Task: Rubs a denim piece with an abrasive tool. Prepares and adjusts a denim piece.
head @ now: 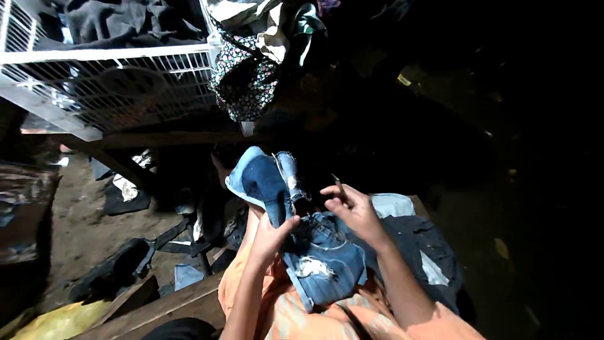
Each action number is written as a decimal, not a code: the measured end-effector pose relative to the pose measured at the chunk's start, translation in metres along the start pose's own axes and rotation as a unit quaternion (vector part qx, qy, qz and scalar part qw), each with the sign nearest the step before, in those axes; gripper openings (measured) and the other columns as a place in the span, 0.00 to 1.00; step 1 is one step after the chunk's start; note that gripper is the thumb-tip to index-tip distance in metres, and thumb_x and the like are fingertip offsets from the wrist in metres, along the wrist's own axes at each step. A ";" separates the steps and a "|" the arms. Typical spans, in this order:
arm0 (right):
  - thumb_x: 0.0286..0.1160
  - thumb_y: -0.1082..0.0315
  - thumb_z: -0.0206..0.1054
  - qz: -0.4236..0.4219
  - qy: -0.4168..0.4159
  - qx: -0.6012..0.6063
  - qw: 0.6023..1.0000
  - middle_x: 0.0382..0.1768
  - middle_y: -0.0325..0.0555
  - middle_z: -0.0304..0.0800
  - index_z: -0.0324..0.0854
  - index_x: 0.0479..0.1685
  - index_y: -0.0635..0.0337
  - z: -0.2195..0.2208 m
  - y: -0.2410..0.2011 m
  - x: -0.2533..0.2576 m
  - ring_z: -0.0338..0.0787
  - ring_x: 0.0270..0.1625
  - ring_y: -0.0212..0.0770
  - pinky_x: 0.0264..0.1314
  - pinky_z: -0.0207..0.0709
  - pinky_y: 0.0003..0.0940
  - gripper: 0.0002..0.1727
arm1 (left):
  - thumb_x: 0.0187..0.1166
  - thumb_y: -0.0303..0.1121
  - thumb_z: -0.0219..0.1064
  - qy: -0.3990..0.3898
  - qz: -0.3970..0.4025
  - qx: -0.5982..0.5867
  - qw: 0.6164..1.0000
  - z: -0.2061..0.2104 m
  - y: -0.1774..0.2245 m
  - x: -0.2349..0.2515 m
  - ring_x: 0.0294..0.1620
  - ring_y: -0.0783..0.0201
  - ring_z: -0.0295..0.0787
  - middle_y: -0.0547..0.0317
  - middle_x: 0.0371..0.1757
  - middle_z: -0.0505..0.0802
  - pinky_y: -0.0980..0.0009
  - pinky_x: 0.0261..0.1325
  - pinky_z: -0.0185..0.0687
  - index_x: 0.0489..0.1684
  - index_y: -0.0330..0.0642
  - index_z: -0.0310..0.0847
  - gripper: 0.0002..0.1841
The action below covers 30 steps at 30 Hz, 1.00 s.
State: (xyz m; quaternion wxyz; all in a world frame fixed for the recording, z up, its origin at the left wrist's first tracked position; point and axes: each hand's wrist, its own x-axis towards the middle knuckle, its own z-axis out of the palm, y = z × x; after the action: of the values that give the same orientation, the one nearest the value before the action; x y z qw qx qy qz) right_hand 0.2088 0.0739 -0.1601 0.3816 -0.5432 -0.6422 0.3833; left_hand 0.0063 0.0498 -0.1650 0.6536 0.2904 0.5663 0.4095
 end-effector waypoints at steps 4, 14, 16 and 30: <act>0.74 0.64 0.69 0.073 -0.050 0.037 0.995 0.45 0.44 0.87 0.87 0.56 0.68 0.032 0.013 0.020 0.81 0.40 0.24 0.44 0.75 0.19 0.18 | 0.75 0.38 0.62 0.030 0.047 -0.091 0.994 -0.025 -0.022 -0.008 0.54 0.74 0.89 0.58 0.58 0.89 0.72 0.59 0.88 0.78 0.30 0.61 0.32; 0.78 0.68 0.64 0.095 -0.177 0.006 0.980 0.43 0.48 0.89 0.88 0.44 0.68 0.028 0.021 0.029 0.85 0.47 0.31 0.55 0.78 0.29 0.11 | 0.65 0.17 0.52 0.051 0.072 -0.033 0.996 -0.042 -0.022 -0.063 0.43 0.83 0.90 0.75 0.41 0.92 0.77 0.51 0.88 0.58 0.36 0.75 0.20; 0.70 0.68 0.70 0.036 -0.118 -0.039 0.992 0.50 0.53 0.88 0.88 0.51 0.66 0.031 0.019 0.036 0.85 0.48 0.38 0.52 0.79 0.34 0.14 | 0.65 0.17 0.47 0.066 0.108 -0.006 0.992 -0.057 -0.014 -0.051 0.38 0.87 0.87 0.81 0.35 0.91 0.82 0.46 0.86 0.46 0.41 0.77 0.18; 0.76 0.73 0.62 -0.088 -0.162 -0.054 0.981 0.44 0.51 0.91 0.91 0.44 0.66 0.050 0.027 0.077 0.90 0.49 0.42 0.55 0.82 0.44 0.11 | 0.56 0.42 0.80 -0.044 0.064 0.168 0.983 -0.079 -0.003 -0.002 0.55 0.77 0.88 0.57 0.56 0.91 0.75 0.64 0.84 0.73 0.27 0.70 0.42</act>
State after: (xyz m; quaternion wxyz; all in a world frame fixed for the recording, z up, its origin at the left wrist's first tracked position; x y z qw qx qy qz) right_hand 0.1657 0.1494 -0.1997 0.2749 -0.4349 -0.7608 0.3954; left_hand -0.0701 0.0395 -0.1814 0.5919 0.4495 0.5785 0.3361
